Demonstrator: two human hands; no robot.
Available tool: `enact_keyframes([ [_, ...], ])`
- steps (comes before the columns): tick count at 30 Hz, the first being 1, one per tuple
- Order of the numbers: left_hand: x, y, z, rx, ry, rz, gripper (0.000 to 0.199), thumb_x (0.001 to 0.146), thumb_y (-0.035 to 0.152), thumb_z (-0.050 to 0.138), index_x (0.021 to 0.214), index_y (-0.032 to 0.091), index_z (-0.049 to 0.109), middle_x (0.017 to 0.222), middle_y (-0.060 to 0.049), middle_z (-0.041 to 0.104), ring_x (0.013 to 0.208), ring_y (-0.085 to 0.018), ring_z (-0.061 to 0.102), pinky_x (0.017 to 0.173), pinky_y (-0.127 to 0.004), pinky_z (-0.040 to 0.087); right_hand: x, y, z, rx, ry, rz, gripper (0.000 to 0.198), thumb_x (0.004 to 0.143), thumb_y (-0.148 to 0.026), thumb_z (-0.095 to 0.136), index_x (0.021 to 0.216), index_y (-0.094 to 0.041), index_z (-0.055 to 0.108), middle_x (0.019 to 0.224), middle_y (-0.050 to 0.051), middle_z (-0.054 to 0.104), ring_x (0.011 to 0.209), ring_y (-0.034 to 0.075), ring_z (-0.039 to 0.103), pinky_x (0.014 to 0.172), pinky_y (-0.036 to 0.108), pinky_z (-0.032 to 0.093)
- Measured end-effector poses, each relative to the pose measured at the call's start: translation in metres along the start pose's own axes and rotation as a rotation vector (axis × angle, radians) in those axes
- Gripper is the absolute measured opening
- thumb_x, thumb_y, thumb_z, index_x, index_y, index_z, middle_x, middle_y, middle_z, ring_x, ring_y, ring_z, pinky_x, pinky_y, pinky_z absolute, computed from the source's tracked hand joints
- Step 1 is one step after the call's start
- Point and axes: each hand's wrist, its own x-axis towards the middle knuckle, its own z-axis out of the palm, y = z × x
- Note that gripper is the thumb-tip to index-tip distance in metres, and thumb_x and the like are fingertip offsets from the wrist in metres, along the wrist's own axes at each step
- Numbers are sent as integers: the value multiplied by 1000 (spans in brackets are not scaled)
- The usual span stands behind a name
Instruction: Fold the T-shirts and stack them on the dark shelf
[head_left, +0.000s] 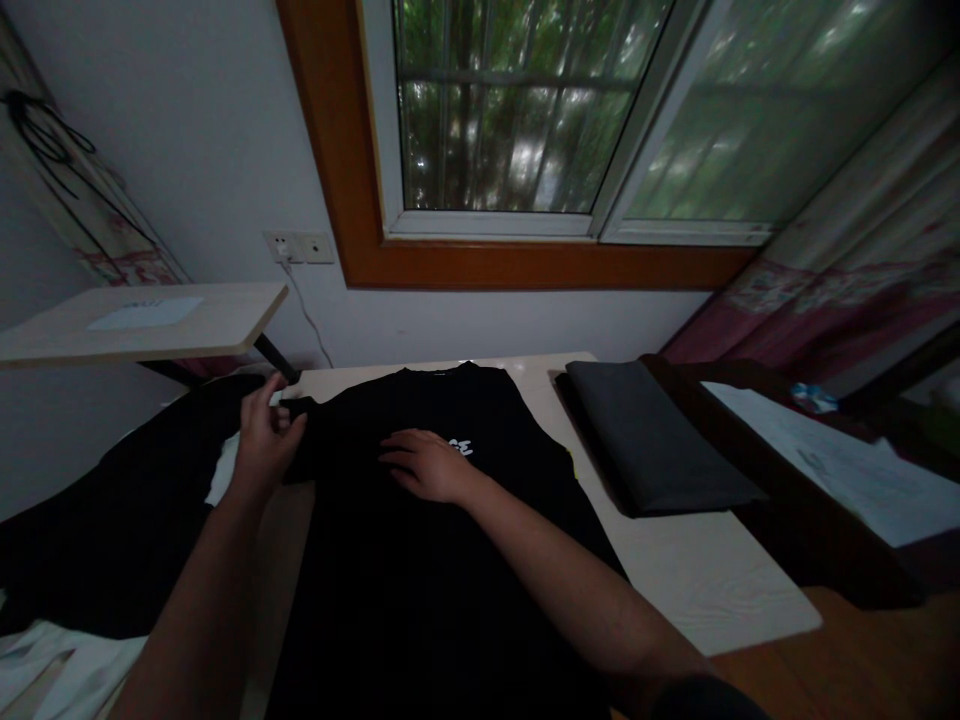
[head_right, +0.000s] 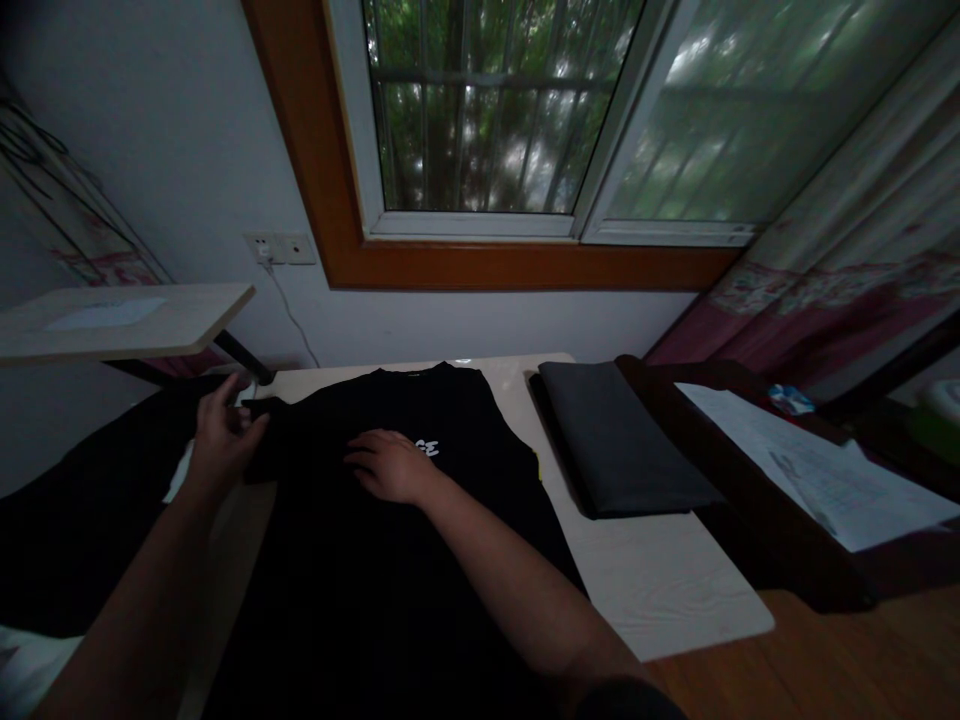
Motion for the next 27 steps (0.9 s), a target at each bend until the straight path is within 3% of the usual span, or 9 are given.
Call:
enact_keyframes([
  [3,-5,26,11,-19,-68,188,67,87,25,62,149,27,38,147,-13,44,109,-23,62,96,-44,57,1,3,-1,57,4,30,34,94,-21,59,127,-23,66,134,7,64,127,23,55,107,42,43],
  [5,-11,46,18,-46,-192,321,62,89,21,59,147,30,41,149,-11,45,128,-27,54,104,-47,53,2,6,-1,108,15,74,41,92,-17,59,133,-22,61,130,8,66,123,22,57,105,40,44],
  [7,-20,66,23,-68,-332,414,59,91,18,53,147,33,41,153,-8,42,135,-27,50,107,-48,52,2,9,0,149,40,146,52,91,-17,61,142,-21,53,127,10,66,117,22,59,102,39,46],
  [9,-29,82,26,-89,-472,468,59,92,16,50,148,34,40,157,-8,38,126,-25,58,102,-46,55,2,11,1,178,75,226,66,89,-18,63,151,-22,41,125,11,66,112,22,61,97,37,48],
  [12,-37,93,24,-172,-547,437,63,91,11,45,151,31,36,152,-11,45,108,-21,67,98,-45,57,2,12,1,198,98,276,79,88,-20,67,158,-25,29,118,9,67,105,21,61,91,36,49],
  [15,-34,86,18,-315,-498,326,68,87,8,40,151,30,33,143,-10,53,99,-19,70,93,-43,59,2,13,0,177,83,232,77,89,-20,69,157,-28,32,116,7,68,104,21,61,93,36,48],
  [19,-26,58,8,-313,-315,291,68,80,9,42,144,30,40,140,-8,53,96,-19,70,98,-47,55,4,17,2,123,51,137,46,93,-19,66,138,-25,59,119,7,69,111,21,60,100,38,44],
  [21,-25,42,3,-274,-291,277,68,76,9,45,141,28,44,137,-8,54,97,-19,69,97,-46,55,4,19,3,135,64,124,34,94,-22,66,128,-23,66,118,8,71,112,21,61,101,38,44],
  [27,-37,2,-4,-99,-511,212,64,69,14,53,132,22,51,132,-10,56,121,-29,56,106,-51,48,5,19,-3,299,184,202,24,99,-34,61,118,-22,70,111,6,72,105,18,64,97,34,47],
])
